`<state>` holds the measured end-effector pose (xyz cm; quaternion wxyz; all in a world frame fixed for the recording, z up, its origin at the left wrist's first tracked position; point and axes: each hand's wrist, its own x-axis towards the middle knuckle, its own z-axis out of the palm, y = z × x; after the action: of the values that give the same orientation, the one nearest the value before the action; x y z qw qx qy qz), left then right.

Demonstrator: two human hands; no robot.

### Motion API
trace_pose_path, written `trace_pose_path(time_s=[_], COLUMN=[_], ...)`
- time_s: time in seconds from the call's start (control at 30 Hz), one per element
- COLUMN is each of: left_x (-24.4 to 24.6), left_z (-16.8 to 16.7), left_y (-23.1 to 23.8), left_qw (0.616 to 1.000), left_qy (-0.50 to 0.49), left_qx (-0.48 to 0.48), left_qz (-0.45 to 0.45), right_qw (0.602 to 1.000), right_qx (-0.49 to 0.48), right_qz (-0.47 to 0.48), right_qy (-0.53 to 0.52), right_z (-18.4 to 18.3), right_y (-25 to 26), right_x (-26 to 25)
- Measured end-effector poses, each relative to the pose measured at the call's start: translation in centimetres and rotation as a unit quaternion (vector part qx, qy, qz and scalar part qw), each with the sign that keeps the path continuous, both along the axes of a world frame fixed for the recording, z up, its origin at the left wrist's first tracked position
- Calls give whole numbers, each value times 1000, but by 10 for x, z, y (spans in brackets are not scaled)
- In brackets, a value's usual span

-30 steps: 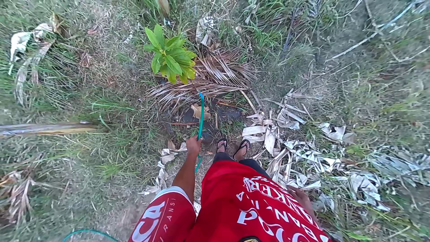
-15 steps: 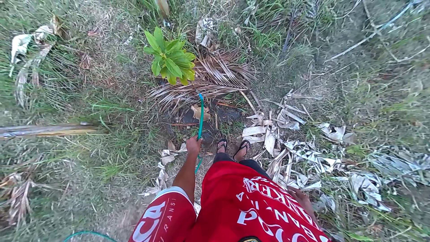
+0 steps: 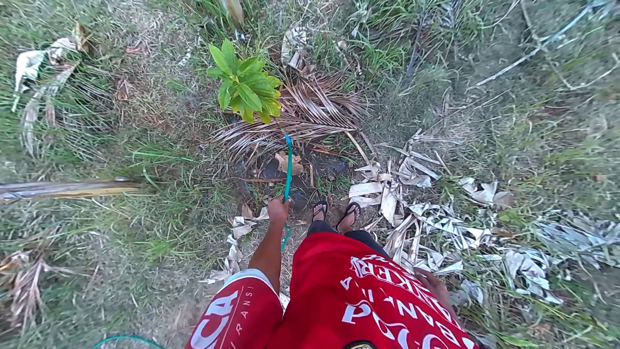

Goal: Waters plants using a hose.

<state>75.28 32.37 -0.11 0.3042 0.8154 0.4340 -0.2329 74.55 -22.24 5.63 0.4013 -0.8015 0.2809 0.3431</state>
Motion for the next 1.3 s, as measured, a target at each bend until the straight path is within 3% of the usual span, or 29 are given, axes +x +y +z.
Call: trace_pose_path(time_s=[1.3], left_x=[-1], left_z=[-1], left_y=[-1], left_qw=[1000], left_qy=[-5], left_qx=[10], left_qz=[-13], right_qw=[1000], right_qx=[5], right_qz=[-12], right_qy=[9], right_z=[2], right_y=[1], right_x=[0])
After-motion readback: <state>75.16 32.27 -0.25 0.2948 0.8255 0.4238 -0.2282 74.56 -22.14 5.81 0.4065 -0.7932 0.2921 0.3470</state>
